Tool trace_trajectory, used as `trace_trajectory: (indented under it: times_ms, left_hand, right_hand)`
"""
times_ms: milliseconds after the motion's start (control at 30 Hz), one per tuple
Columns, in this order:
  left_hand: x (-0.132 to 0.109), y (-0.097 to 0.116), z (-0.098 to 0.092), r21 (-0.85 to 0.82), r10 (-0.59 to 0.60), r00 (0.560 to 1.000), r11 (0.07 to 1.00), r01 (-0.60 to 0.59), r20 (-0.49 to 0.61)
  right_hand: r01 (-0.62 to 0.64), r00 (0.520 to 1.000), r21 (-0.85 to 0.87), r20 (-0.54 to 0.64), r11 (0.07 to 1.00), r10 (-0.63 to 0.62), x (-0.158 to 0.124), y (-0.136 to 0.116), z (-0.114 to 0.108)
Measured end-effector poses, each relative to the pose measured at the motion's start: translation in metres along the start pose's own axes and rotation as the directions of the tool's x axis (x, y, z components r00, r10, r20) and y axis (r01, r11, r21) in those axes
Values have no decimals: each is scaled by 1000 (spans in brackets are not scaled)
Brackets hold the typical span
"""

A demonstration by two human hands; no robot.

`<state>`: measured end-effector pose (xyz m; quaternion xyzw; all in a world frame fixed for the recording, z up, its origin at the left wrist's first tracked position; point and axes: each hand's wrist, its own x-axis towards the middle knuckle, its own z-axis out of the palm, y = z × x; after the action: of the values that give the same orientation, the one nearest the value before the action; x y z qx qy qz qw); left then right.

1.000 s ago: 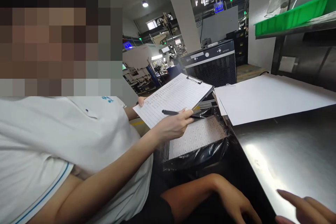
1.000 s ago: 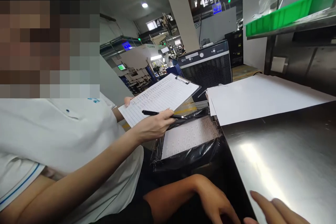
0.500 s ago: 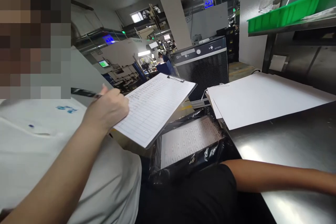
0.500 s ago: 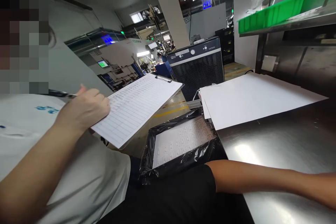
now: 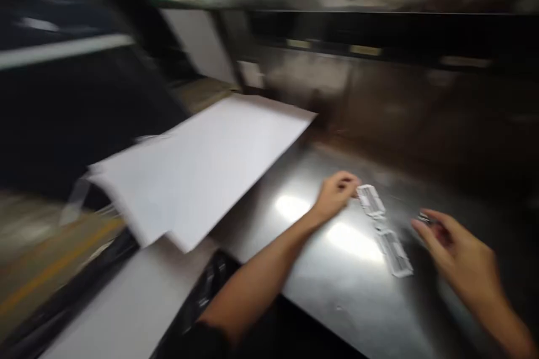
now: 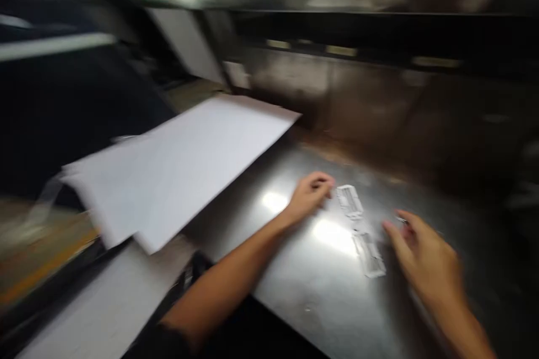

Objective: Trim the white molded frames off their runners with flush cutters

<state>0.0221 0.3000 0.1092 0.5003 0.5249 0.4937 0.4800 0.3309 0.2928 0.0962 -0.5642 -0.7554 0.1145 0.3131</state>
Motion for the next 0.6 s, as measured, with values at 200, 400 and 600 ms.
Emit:
trace_trajectory:
  times_ms: [200,400,600]
  left_hand:
    - [27,-45,44,-37,-23,996,999,26,89]
    - [23,-54,37,77,-25,1000,997,24,5]
    - [33,-58,34,157,-45,996,986,56,-71]
  right_hand:
    - [-220,951,30,-214,975,221,-8,-2,10]
    - [-54,998,2,-42,999,54,-22,-16,50]
    - [107,994,61,11,992,-108,-21,-21,53]
